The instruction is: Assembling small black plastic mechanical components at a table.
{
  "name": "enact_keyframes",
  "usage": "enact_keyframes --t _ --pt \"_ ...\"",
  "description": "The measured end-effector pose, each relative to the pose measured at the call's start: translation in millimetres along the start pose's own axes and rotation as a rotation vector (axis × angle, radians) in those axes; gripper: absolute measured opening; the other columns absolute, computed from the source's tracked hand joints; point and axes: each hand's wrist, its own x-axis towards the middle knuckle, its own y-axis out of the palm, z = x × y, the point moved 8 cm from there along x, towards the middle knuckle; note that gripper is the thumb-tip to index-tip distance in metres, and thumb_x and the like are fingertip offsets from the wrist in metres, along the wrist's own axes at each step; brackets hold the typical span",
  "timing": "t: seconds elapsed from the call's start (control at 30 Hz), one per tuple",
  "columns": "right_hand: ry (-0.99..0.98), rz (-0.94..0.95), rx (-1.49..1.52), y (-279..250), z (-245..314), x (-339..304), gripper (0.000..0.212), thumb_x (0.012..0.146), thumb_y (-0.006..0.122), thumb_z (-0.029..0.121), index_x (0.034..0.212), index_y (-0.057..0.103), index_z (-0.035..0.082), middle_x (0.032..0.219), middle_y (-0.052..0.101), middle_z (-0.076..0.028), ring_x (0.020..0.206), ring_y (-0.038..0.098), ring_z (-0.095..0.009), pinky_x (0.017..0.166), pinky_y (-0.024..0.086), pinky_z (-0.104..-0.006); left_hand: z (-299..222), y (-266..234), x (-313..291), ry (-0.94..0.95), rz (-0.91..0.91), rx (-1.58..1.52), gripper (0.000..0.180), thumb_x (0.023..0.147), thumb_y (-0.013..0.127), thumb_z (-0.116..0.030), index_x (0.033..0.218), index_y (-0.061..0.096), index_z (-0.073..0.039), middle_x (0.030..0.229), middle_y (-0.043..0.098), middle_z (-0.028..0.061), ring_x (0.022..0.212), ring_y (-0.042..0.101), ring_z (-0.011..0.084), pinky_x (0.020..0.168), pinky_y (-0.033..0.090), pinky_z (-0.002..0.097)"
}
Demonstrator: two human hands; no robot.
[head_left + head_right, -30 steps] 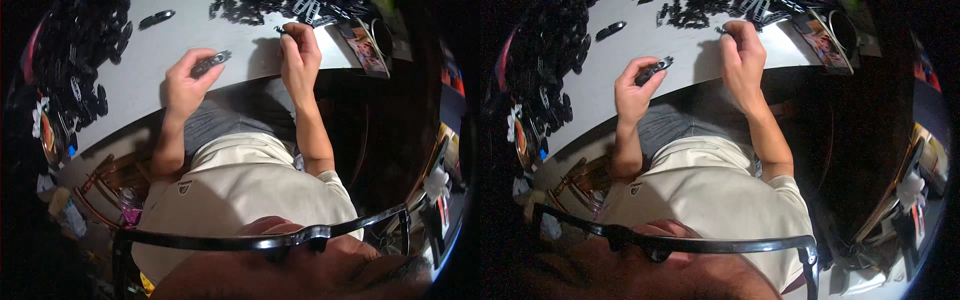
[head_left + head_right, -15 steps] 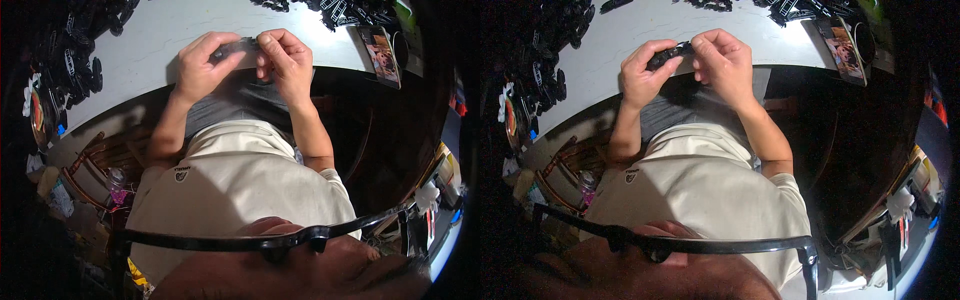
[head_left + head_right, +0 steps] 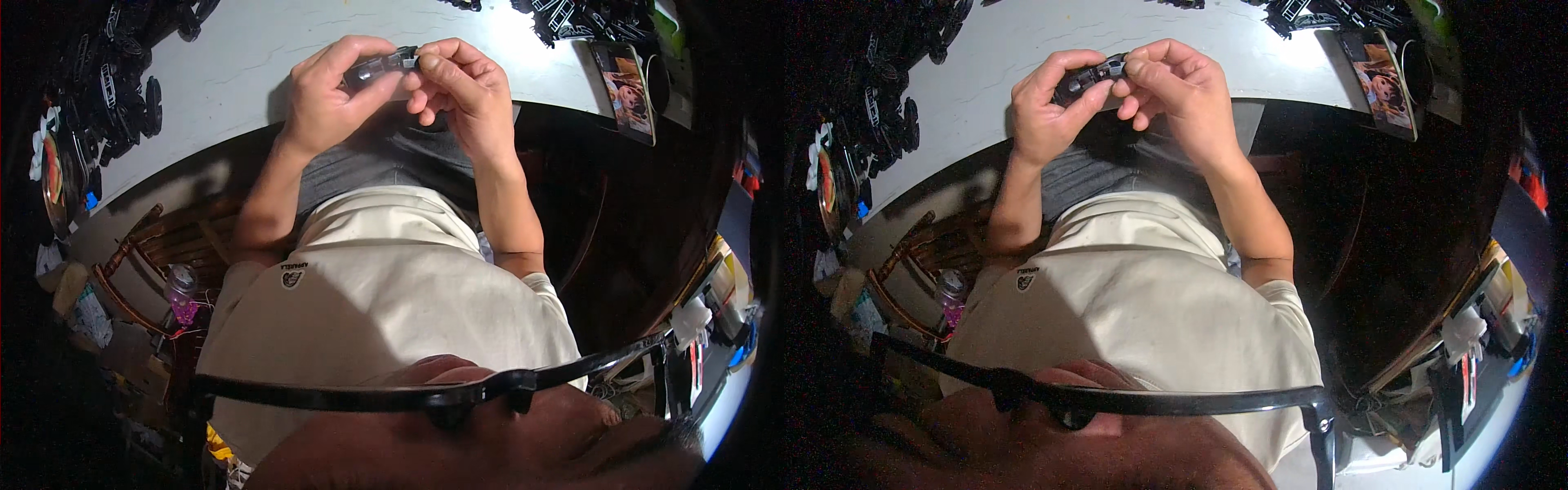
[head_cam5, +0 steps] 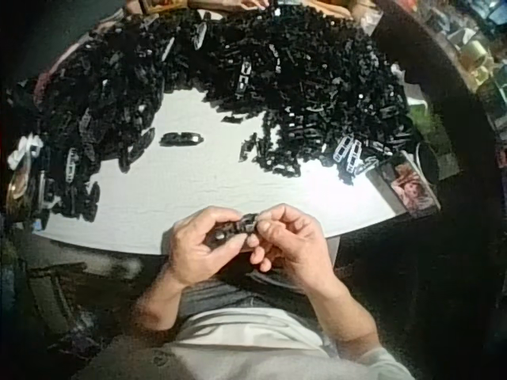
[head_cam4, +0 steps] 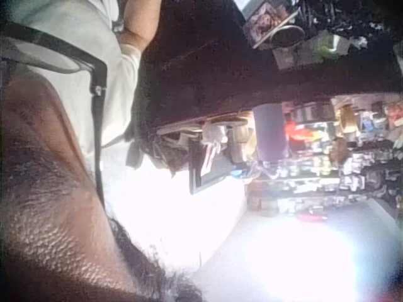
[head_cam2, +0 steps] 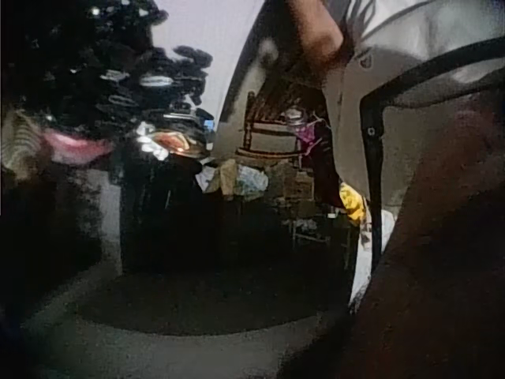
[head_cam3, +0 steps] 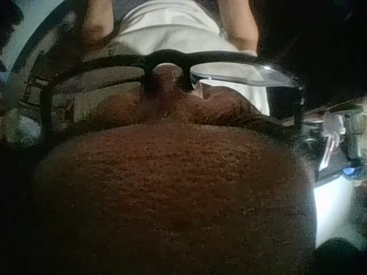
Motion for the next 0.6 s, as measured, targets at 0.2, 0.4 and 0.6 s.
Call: enact_keyframes --t 0.2,0.4,0.6 --pt "-0.034 0.016 -0.134 11.5 2.3 -9.3 0.014 0.102 0.066 0.014 0.106 0.067 0.0 0.084 0.073 -0.007 0.065 0.069 -0.01 0.053 0.052 -0.0204 6.7 1.1 -2.1 0.011 0.009 -0.017 0.031 0.08 0.083 -0.007 0.11 0.075 -0.01 0.094 0.076 0.0044 0.076 0.072 0.0172 0.062 0.054 0.0292" --pt "-0.057 -0.019 -0.154 16.2 -0.2 -8.5 0.014 0.101 0.069 0.013 0.104 0.068 0.0 0.082 0.072 -0.005 0.062 0.065 -0.008 0.051 0.047 -0.0189 2.0 5.2 -2.4 0.05 0.066 0.052 0.035 0.079 0.08 -0.003 0.113 0.076 -0.008 0.098 0.076 0.0069 0.082 0.072 0.0207 0.071 0.055 0.0307" --pt "-0.157 -0.152 -0.242 7.8 -4.2 -6.6 0.014 0.101 0.07 0.012 0.103 0.068 -0.001 0.08 0.072 -0.004 0.064 0.064 -0.007 0.053 0.049 -0.0214 3.6 5.0 3.3 0.057 0.087 0.007 0.03 0.082 0.08 -0.009 0.111 0.076 -0.008 0.096 0.076 0.0059 0.077 0.071 0.0205 0.064 0.053 0.0293"
